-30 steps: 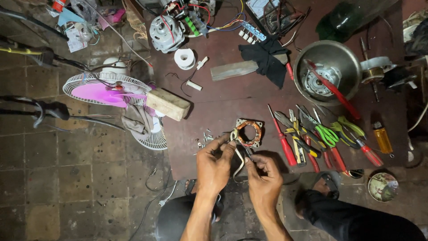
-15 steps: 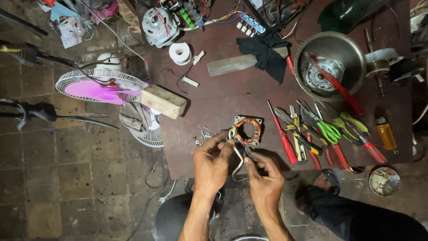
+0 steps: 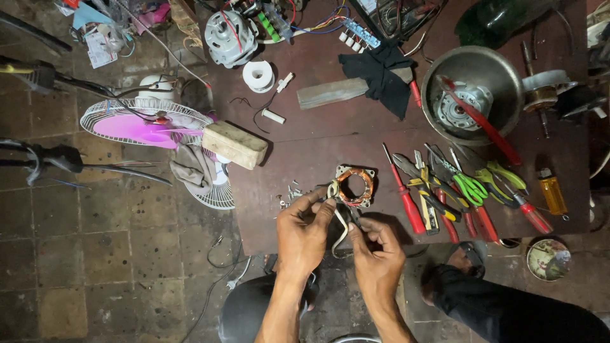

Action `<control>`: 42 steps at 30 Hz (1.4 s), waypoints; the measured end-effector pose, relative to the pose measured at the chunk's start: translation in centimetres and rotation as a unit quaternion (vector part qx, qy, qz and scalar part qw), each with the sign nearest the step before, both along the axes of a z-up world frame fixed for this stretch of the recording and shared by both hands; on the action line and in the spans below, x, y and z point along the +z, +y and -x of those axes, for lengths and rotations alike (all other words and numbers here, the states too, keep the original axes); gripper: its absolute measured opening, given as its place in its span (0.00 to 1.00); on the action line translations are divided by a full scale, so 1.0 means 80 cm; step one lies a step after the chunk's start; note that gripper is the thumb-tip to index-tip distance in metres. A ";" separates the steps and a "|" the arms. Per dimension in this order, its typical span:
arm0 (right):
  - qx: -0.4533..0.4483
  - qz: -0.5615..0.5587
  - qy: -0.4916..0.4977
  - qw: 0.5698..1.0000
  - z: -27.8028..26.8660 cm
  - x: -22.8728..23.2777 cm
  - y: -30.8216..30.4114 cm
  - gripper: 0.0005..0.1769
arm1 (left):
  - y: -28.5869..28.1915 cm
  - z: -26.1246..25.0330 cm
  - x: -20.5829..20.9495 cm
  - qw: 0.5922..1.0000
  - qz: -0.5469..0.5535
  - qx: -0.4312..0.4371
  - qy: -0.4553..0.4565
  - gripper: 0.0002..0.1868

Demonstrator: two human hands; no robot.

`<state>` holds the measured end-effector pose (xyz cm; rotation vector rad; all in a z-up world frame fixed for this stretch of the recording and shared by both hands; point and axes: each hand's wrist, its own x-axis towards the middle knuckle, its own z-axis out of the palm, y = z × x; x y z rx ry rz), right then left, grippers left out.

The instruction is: The person is working on a disassembled electrical component, likely a motor stator, on a cluttered workbench. They use a pair of green-handled scissors to strip the insulation from wires and then use a screwdriver to adjust or connect the wires to the component.

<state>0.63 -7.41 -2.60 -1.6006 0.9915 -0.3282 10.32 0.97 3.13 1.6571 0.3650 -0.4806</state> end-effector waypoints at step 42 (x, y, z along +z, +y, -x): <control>0.008 0.018 -0.031 0.999 -0.019 0.007 0.001 0.10 | 0.003 -0.002 0.000 1.000 0.002 -0.012 0.003 0.19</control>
